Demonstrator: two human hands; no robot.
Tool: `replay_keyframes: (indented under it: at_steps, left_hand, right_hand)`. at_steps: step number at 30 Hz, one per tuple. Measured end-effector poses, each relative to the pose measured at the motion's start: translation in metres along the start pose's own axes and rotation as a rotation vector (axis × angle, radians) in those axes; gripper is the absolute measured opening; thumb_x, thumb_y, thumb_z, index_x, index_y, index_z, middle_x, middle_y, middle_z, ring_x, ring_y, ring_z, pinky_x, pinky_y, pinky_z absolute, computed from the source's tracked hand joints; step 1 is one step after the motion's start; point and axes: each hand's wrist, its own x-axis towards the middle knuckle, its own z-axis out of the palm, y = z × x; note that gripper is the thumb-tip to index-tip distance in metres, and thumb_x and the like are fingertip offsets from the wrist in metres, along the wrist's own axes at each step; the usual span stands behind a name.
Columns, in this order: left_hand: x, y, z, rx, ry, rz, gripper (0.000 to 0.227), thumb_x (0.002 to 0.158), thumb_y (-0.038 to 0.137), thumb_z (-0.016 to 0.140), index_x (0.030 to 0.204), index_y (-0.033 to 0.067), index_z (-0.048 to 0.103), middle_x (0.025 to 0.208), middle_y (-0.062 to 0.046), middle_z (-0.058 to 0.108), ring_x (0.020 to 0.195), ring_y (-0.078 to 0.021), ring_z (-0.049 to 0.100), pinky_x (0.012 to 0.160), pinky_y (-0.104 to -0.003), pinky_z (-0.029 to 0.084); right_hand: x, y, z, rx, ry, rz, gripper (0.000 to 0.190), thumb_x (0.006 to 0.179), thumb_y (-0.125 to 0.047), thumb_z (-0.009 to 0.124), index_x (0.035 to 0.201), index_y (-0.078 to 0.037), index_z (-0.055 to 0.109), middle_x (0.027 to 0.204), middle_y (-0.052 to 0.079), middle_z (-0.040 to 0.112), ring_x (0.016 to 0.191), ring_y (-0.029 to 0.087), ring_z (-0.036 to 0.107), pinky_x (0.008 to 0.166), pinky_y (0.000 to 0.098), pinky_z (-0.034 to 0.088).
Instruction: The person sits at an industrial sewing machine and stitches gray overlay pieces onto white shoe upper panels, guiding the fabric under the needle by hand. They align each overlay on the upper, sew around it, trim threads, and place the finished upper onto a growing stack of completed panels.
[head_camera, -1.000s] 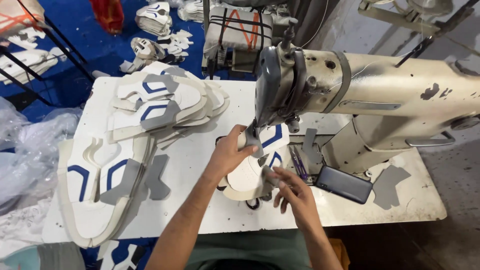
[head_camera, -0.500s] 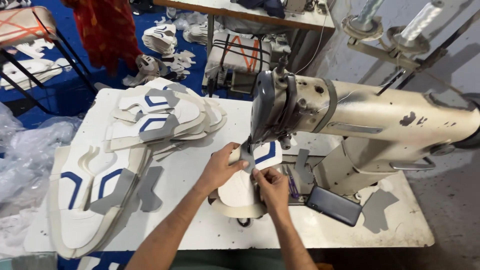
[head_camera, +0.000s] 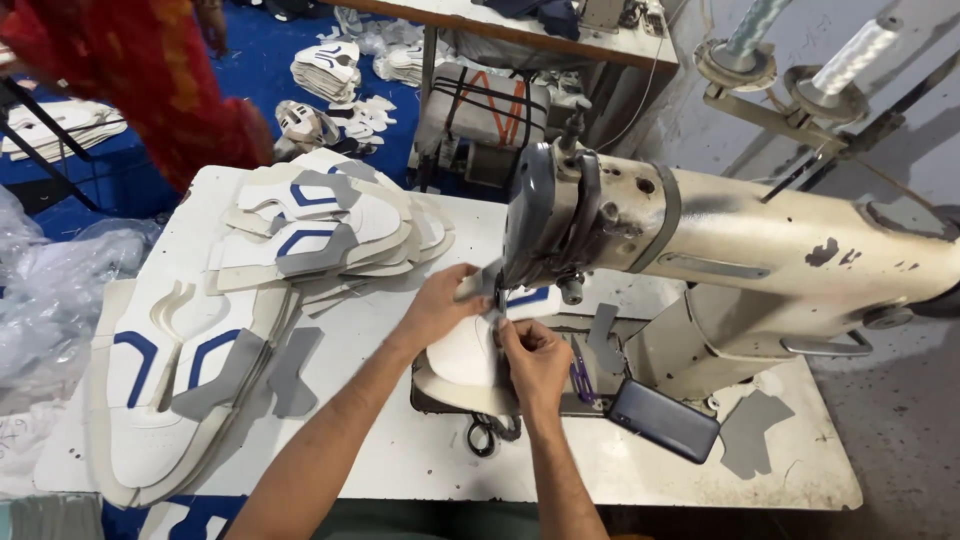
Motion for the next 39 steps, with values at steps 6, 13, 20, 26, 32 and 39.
replay_keyframes:
  at_steps: [6,13,20,26,32,39]
  left_hand:
    - [0.013,-0.003,-0.007,0.0,-0.013,0.149,0.049,0.084,0.028,0.083,0.122,-0.0003,0.068,0.108,-0.013,0.076,0.101,-0.0208,0.07,0.091,-0.035,0.051]
    - [0.015,-0.013,-0.002,-0.158,-0.109,0.044,0.052,0.084,0.028,0.082,0.125,-0.0003,0.067,0.108,-0.011,0.077,0.095,-0.0181,0.072,0.085,-0.033,0.057]
    - [-0.01,0.017,0.0,0.151,0.129,0.106,0.052,0.086,0.027,0.082,0.125,-0.0017,0.063,0.11,-0.02,0.075,0.103,-0.0258,0.073,0.087,-0.037,0.054]
    - [-0.016,0.031,0.0,0.089,0.128,0.012,0.047,0.087,0.022,0.076,0.126,0.0004,0.06,0.099,-0.017,0.077,0.091,-0.0257,0.078,0.08,-0.036,0.059]
    - [-0.006,0.012,0.0,0.035,0.124,0.09,0.047,0.088,0.021,0.076,0.126,-0.0002,0.061,0.098,-0.017,0.078,0.091,-0.0246,0.079,0.08,-0.034,0.06]
    - [-0.039,0.024,0.028,0.081,0.291,0.051,0.048,0.091,0.022,0.075,0.13,0.0002,0.061,0.1,-0.019,0.077,0.09,-0.027,0.077,0.078,-0.037,0.058]
  right_hand:
    - [-0.067,-0.007,-0.042,-0.098,0.033,-0.181,0.021,0.101,-0.014,0.06,0.113,-0.002,0.072,0.076,0.006,0.072,0.053,0.006,0.057,0.043,0.0208,0.043]
    - [-0.11,-0.01,-0.035,0.052,-0.252,0.217,0.069,0.095,-0.031,0.049,0.16,-0.023,0.028,0.111,0.017,0.079,0.065,0.019,0.076,0.044,0.0298,0.053]
    - [-0.095,0.007,-0.043,-0.387,-0.064,-0.331,0.06,0.105,-0.029,0.054,0.154,0.001,0.04,0.151,0.025,0.052,0.138,0.036,0.051,0.113,0.0447,0.038]
    - [-0.083,0.024,-0.05,-0.258,-0.009,-0.29,0.052,0.105,-0.028,0.053,0.148,0.001,0.048,0.147,0.02,0.06,0.135,0.03,0.057,0.113,0.0408,0.041]
    - [-0.083,0.036,-0.046,-0.209,-0.007,-0.249,0.051,0.104,-0.026,0.056,0.146,0.001,0.05,0.146,0.02,0.059,0.136,0.031,0.055,0.114,0.0421,0.04]
    - [-0.058,0.011,-0.05,0.081,-0.019,-0.096,0.052,0.101,-0.025,0.056,0.148,-0.003,0.046,0.149,0.014,0.054,0.13,0.025,0.057,0.104,0.038,0.05]
